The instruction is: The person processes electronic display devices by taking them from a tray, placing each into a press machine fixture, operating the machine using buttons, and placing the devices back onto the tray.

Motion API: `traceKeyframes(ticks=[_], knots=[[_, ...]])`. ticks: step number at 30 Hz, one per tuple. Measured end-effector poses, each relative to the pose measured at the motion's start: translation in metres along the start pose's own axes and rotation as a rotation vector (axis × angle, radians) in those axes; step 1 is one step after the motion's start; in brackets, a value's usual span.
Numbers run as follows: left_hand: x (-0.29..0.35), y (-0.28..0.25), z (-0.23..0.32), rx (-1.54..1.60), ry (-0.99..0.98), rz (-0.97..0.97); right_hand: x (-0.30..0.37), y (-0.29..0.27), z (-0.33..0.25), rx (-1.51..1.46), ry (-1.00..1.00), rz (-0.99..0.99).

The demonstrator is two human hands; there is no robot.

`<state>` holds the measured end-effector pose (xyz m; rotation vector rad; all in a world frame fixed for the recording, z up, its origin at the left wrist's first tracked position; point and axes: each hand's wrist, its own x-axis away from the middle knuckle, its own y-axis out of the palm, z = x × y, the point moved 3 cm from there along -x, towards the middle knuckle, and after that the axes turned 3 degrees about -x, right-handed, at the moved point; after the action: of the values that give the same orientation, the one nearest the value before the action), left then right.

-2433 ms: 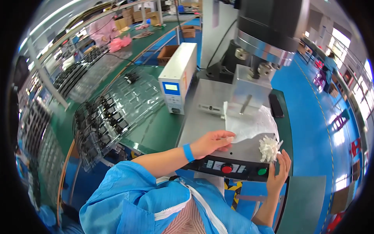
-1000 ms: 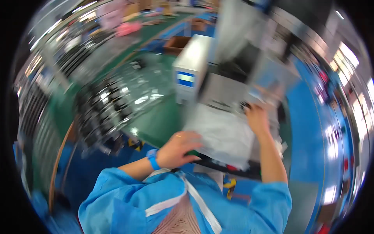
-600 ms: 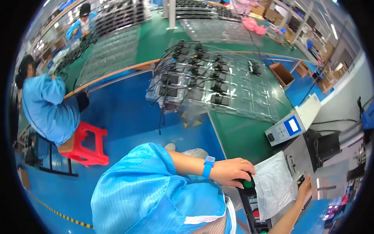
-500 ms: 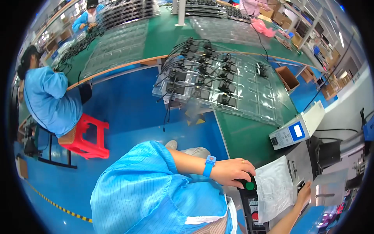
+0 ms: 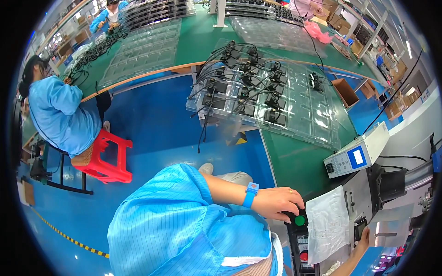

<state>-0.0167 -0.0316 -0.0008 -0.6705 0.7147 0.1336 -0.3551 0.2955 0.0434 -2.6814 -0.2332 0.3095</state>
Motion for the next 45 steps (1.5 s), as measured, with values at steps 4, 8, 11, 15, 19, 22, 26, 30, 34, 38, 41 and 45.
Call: traceKeyframes(ticks=[4,8,11,15,19,22,26,30,34,38,41,45], knots=[[-0.003,-0.002,0.002,0.007,0.017,0.003,0.032,0.006,-0.014,-0.12,-0.037,0.057],[-0.014,-0.012,0.015,0.03,0.029,0.041,0.086,0.02,-0.041,0.169,-0.275,0.09],[-0.041,-0.032,0.047,0.035,0.213,0.239,0.147,0.05,-0.097,0.198,-0.537,-0.194],[-0.062,-0.044,0.075,0.041,0.191,0.12,0.215,0.088,-0.18,0.467,-0.363,-0.797],[-0.068,-0.049,0.097,0.05,0.025,-0.228,0.224,0.1,-0.2,0.196,-0.259,-0.863],[-0.063,-0.048,0.103,0.044,-0.128,-0.474,0.218,0.108,-0.195,0.239,0.18,-0.856],[-0.042,-0.029,0.078,0.377,-0.165,-0.451,0.226,0.134,-0.209,0.194,-0.796,-0.745],[-0.023,-0.03,0.036,0.732,-0.545,-0.314,0.207,0.128,-0.198,-0.264,-0.682,-0.349],[-0.011,-0.069,0.035,0.901,-0.641,0.261,0.196,0.152,-0.189,-0.269,-0.518,-0.407],[-0.017,-0.055,0.027,0.877,-0.635,0.101,0.193,0.162,-0.191,-0.173,-0.629,-0.461],[-0.016,-0.045,0.024,0.896,-0.617,0.073,0.195,0.165,-0.19,-0.165,-0.636,-0.472],[-0.019,-0.043,0.025,0.827,-0.578,0.031,0.197,0.166,-0.184,-0.134,-0.669,-0.494]])
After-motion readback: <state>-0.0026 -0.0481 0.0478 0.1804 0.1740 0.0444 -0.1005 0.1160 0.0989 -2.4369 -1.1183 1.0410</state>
